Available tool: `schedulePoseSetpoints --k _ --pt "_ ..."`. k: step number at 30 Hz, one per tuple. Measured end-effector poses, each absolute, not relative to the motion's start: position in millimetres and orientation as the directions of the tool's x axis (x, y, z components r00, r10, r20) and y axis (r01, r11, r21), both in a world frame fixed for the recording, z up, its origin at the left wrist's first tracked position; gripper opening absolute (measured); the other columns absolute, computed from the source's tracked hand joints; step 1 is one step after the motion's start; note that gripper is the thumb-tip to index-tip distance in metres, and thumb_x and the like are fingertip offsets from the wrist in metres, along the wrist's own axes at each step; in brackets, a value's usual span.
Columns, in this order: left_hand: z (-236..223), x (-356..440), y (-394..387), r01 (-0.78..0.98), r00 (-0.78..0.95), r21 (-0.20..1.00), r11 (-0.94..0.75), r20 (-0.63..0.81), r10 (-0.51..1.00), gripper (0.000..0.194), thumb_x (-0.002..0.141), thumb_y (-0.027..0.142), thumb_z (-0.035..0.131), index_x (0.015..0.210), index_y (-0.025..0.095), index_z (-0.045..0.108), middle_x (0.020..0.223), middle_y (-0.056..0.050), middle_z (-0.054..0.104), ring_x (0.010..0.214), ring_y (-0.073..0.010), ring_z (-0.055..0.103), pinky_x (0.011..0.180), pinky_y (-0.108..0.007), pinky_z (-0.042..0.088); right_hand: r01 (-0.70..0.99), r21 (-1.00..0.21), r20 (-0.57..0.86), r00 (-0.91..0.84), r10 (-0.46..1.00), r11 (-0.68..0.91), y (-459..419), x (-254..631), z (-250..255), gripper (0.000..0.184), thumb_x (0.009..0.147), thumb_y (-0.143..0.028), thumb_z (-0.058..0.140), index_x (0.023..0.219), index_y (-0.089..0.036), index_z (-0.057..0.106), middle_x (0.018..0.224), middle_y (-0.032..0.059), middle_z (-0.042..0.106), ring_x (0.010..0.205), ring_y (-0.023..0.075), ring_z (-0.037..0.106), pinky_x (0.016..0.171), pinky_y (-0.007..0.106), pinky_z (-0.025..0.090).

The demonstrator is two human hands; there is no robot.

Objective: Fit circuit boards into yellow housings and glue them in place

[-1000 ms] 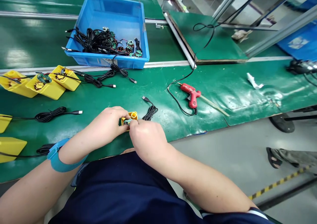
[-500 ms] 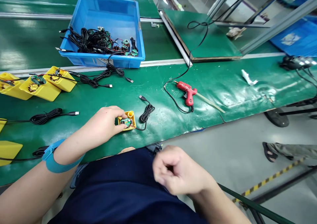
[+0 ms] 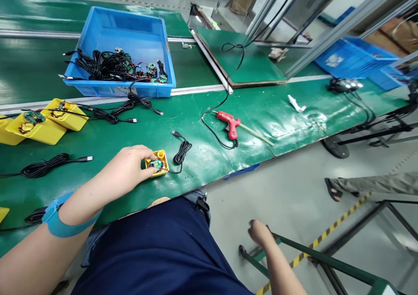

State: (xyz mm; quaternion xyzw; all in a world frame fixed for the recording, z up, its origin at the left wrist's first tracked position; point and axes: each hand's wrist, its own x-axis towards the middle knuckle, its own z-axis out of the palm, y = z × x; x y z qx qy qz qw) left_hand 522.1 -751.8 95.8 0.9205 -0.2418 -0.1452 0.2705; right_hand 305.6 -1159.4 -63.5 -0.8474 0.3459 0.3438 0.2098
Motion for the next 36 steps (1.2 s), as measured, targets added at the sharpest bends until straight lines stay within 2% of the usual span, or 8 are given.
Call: schedulePoseSetpoints --k 5,11,13,17,21,26,31,36 --pt "97 523 -753 -0.36 0.841 0.546 -0.756 -0.162 -0.517 0.005 0.084 0.025 0.071 0.087 0.02 0.072 0.095 -0.005 0.072 0.087 -0.0236 0.066 0.074 -0.033 0.046 -0.677 -0.029 -0.889 0.355 -0.291 -0.736 -1117 305 -97 0.025 0.099 -0.037 0.066 0.102 -0.012 0.067 0.094 0.0034 0.069 0.078 0.0142 0.067 0.072 0.03 0.058" --pt "92 528 -751 -0.416 0.838 0.527 -0.741 -0.094 -0.537 0.011 0.082 0.027 0.072 0.091 0.022 0.076 0.102 -0.007 0.076 0.091 -0.0261 0.07 0.081 -0.036 0.051 -0.641 -0.378 -0.817 0.571 -0.085 -0.668 -1107 350 -57 0.019 0.091 -0.019 0.061 0.072 -0.014 0.063 0.071 0.0028 0.068 0.065 0.0143 0.065 0.07 0.028 0.051" --pt "87 530 -751 -0.434 0.842 0.533 -0.727 -0.047 -0.537 0.012 0.08 0.029 0.073 0.09 0.022 0.077 0.102 -0.007 0.077 0.091 -0.0276 0.071 0.081 -0.037 0.053 -0.619 -0.519 -0.748 0.662 -0.038 -0.589 -1110 364 -33 0.01 0.086 -0.018 0.058 0.082 -0.015 0.066 0.078 0.0042 0.072 0.068 0.0154 0.068 0.07 0.027 0.052" --pt "80 531 -750 -0.451 0.845 0.566 -0.69 0.021 -0.534 0.013 0.078 0.03 0.074 0.088 0.023 0.078 0.102 -0.007 0.078 0.09 -0.0285 0.073 0.083 -0.038 0.056 -0.524 -0.719 -0.547 0.832 -0.094 -0.457 -1115 380 10 0.029 0.093 -0.041 0.054 0.096 -0.015 0.067 0.083 0.0053 0.072 0.07 0.0161 0.067 0.072 0.03 0.055" --pt "89 528 -752 -0.451 0.842 0.556 -0.698 0.004 -0.54 0.01 0.079 0.028 0.074 0.087 0.022 0.078 0.1 -0.007 0.079 0.09 -0.0275 0.073 0.083 -0.037 0.057 -0.244 -0.845 -0.076 0.936 -0.344 -0.477 -1102 387 31 0.031 0.094 -0.046 0.061 0.09 -0.017 0.07 0.075 0.0045 0.068 0.066 0.0168 0.064 0.065 0.031 0.054" --pt "101 526 -757 -0.408 0.853 0.544 -0.733 -0.059 -0.518 0.011 0.079 0.019 0.075 0.09 0.019 0.077 0.105 -0.008 0.078 0.095 -0.0257 0.074 0.088 -0.037 0.058 0.239 -0.723 0.376 0.923 -0.079 -0.648 -1052 404 37 0.02 0.094 -0.026 0.067 0.113 -0.02 0.069 0.12 0.0138 0.068 0.107 0.0258 0.066 0.089 0.041 0.055" --pt "101 525 -756 -0.397 0.85 0.579 -0.712 -0.061 -0.523 0.01 0.082 0.015 0.074 0.09 0.02 0.075 0.108 -0.007 0.077 0.094 -0.0231 0.073 0.086 -0.035 0.058 0.541 -0.593 0.497 0.829 0.257 -0.597 -1002 436 48 0.045 0.093 -0.041 0.07 0.129 -0.014 0.061 0.146 0.0248 0.049 0.134 0.0353 0.05 0.104 0.054 0.049" --pt "98 524 -753 -0.417 0.83 0.616 -0.668 -0.041 -0.556 0.009 0.086 0.018 0.073 0.093 0.022 0.075 0.11 -0.006 0.076 0.097 -0.0212 0.072 0.086 -0.033 0.058 0.649 -0.512 0.473 0.76 0.445 -0.563 -976 465 56 0.064 0.091 -0.065 0.062 0.128 -0.013 0.062 0.153 0.0294 0.04 0.143 0.0393 0.039 0.107 0.06 0.045"
